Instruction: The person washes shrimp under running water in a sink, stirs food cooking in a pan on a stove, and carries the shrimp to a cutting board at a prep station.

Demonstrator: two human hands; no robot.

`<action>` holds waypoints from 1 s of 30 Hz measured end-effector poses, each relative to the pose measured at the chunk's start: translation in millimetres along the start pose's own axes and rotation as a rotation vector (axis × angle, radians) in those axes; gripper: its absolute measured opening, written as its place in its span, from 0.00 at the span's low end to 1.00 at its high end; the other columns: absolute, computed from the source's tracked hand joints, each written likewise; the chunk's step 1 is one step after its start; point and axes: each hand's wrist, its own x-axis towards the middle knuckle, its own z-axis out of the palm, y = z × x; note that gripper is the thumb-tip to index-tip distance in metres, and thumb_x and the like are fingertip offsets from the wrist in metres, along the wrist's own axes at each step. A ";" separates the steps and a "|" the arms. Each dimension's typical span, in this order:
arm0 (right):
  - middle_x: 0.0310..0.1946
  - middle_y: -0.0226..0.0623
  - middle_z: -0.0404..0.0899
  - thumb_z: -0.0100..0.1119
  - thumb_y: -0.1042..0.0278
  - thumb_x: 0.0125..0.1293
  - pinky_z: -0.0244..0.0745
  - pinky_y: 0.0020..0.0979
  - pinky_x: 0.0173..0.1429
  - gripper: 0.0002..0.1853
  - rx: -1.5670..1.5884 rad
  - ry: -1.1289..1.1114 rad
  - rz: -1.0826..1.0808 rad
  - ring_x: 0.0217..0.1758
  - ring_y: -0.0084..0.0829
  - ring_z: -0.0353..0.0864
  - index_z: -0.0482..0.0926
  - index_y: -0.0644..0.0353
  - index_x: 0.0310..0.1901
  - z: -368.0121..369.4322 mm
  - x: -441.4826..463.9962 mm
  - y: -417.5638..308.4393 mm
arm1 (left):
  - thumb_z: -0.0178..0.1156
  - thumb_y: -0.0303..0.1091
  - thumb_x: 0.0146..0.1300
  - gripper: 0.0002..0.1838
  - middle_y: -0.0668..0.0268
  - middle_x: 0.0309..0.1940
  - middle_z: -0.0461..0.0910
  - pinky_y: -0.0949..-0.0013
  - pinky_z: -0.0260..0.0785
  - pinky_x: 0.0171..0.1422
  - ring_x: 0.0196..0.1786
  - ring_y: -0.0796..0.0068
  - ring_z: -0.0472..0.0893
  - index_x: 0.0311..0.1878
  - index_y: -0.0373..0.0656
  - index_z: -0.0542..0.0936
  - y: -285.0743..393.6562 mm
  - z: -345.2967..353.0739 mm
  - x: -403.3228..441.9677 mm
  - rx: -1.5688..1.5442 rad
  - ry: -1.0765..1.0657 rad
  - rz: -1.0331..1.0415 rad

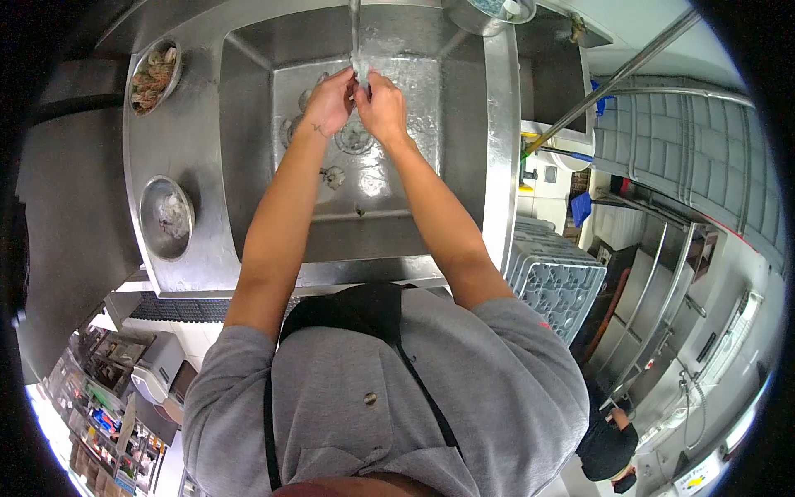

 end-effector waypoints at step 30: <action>0.43 0.41 0.74 0.58 0.77 0.61 0.75 0.39 0.46 0.04 0.022 0.193 -0.426 0.47 0.45 0.74 0.76 0.61 0.38 -63.0 17.8 -20.0 | 0.39 0.39 0.75 0.16 0.57 0.54 0.78 0.59 0.67 0.59 0.56 0.64 0.76 0.51 0.42 0.74 37.7 55.6 -36.3 0.068 -0.107 0.130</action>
